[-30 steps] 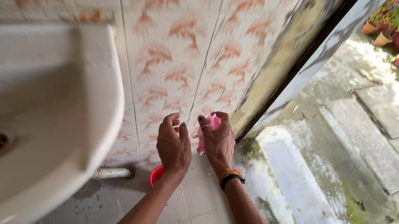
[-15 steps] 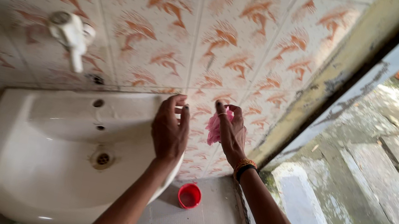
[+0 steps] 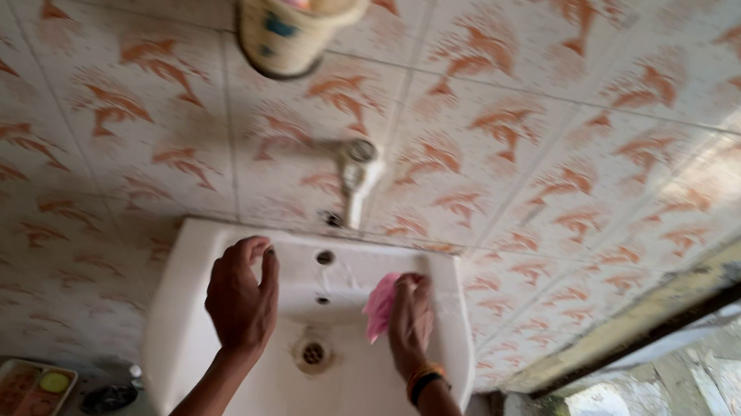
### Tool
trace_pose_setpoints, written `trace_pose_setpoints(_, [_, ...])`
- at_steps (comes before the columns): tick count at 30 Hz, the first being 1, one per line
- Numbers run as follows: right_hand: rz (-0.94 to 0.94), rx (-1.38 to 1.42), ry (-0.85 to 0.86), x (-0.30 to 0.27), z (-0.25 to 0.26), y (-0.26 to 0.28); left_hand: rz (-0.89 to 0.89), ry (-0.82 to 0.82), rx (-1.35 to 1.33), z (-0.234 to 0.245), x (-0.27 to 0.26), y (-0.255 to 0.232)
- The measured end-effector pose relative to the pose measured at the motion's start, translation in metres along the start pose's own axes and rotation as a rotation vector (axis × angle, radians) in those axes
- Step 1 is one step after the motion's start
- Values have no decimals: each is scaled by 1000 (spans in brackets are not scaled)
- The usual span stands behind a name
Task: The person uses a pink sponge and a red bucket to clean a white wall-mounted sink. They repeatedly wet the sponge, scrub the sink basin and surrounding tiles, and rinse the sponge under the tap.
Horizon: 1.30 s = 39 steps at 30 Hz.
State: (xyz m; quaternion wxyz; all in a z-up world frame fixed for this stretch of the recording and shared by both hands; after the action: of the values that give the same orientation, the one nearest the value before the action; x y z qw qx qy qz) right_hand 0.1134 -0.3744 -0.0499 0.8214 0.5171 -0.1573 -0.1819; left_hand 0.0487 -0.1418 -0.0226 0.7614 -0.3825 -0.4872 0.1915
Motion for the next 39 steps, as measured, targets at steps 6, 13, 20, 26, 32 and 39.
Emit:
trace_pose_setpoints(6, [158,-54,138,-80,-106,56,-89,32,404,10,36,106])
trace_pose_setpoints(13, [793,-288,103,-95,-193,70,81,343,492,11,49,181])
trace_pose_setpoints(20, [541,-419,-218,-73,-233,29,70,260,346,9,41,191])
trace_pose_setpoints(26, [889,-406,-294,-100,-278,22,89,243,279,12,44,190])
trace_pose_setpoints(32, [846,-413,-94,-76,-243,23,157,277,273,11,51,188])
trace_pose_setpoints(39, [650,-401,-287,-82,-278,11,141,257,252,13,49,189])
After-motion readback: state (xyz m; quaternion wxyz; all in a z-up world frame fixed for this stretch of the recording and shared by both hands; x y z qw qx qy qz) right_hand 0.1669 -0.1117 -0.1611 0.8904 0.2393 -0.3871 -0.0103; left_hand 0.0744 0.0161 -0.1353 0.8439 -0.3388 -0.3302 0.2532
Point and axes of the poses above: each hand's wrist, its own x-axis towards the middle knuckle, its own z-axis out of the back of the hand, y = z × x, the point moved 2 cm from there along x, towards the middle knuckle, and after that the axes turned 14 degrees about -y, right-handed, at the moved point
